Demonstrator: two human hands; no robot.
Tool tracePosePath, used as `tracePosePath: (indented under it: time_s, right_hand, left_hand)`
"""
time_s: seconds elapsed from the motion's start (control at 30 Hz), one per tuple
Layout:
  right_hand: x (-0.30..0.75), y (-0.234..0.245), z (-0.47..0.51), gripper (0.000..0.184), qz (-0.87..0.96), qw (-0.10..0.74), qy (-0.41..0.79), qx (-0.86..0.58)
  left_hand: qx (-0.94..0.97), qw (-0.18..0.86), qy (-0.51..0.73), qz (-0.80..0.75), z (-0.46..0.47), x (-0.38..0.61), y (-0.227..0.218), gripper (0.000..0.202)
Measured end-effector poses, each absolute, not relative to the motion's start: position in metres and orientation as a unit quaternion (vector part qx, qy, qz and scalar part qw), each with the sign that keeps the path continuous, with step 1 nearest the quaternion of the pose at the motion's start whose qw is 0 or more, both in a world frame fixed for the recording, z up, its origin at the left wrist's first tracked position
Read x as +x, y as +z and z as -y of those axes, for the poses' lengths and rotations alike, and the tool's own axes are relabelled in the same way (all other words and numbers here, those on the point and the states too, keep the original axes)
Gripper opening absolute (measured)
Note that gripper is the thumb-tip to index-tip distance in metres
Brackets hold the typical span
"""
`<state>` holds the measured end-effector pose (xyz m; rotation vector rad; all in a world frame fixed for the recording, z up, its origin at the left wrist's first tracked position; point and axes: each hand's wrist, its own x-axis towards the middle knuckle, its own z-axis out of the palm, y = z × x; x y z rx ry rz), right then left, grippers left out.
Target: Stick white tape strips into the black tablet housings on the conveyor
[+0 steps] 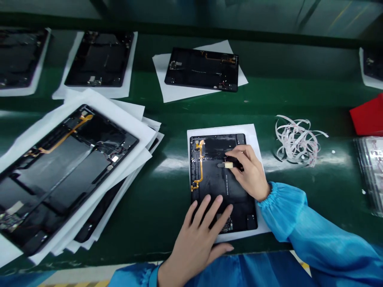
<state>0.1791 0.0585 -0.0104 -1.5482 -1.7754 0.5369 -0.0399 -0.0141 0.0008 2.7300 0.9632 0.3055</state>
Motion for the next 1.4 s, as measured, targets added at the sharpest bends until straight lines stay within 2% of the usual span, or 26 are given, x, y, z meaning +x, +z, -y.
tracePosePath:
  time_s: [0.07, 0.13, 0.27, 0.4, 0.63, 0.7, 0.83, 1.23, 1.4]
  right_hand:
    - [0.18, -0.009, -0.06, 0.043, 0.66, 0.39, 0.215, -0.605]
    - [0.182, -0.007, -0.062, 0.032, 0.616, 0.443, 0.211, -0.616]
    - [0.186, -0.001, -0.064, 0.014, 0.558, 0.504, 0.19, -0.631]
    - [0.19, 0.003, -0.06, 0.014, 0.557, 0.502, 0.158, -0.642]
    - [0.206, 0.005, -0.052, 0.042, 0.532, 0.52, 0.183, -0.643]
    - [0.211, 0.004, -0.051, 0.037, 0.535, 0.527, 0.218, -0.623]
    - [0.217, -0.001, -0.049, 0.006, 0.52, 0.518, 0.296, -0.611]
    - [0.215, -0.006, -0.047, 0.005, 0.472, 0.519, 0.312, -0.641]
    - [0.216, -0.003, -0.048, 0.006, 0.47, 0.526, 0.323, -0.631]
  left_hand:
    - [0.932, 0.094, 0.09, -0.338, 0.006, -0.037, 0.003, 0.076]
    - [0.933, 0.079, 0.083, -0.342, -0.006, -0.033, 0.005, 0.08]
    - [0.925, 0.075, 0.078, -0.364, -0.04, -0.02, 0.005, 0.072]
    - [0.914, 0.091, 0.082, -0.387, -0.069, -0.008, 0.004, 0.06]
    - [0.905, 0.128, 0.098, -0.393, -0.08, -0.006, 0.006, 0.045]
    - [0.897, 0.157, 0.119, -0.395, -0.089, -0.003, 0.011, 0.038]
    - [0.875, 0.197, 0.186, -0.401, -0.116, 0.018, 0.021, 0.024]
    - [0.877, 0.28, 0.17, -0.352, -0.139, 0.045, 0.007, 0.028]
    - [0.871, 0.301, 0.18, -0.344, -0.142, 0.044, 0.005, 0.015]
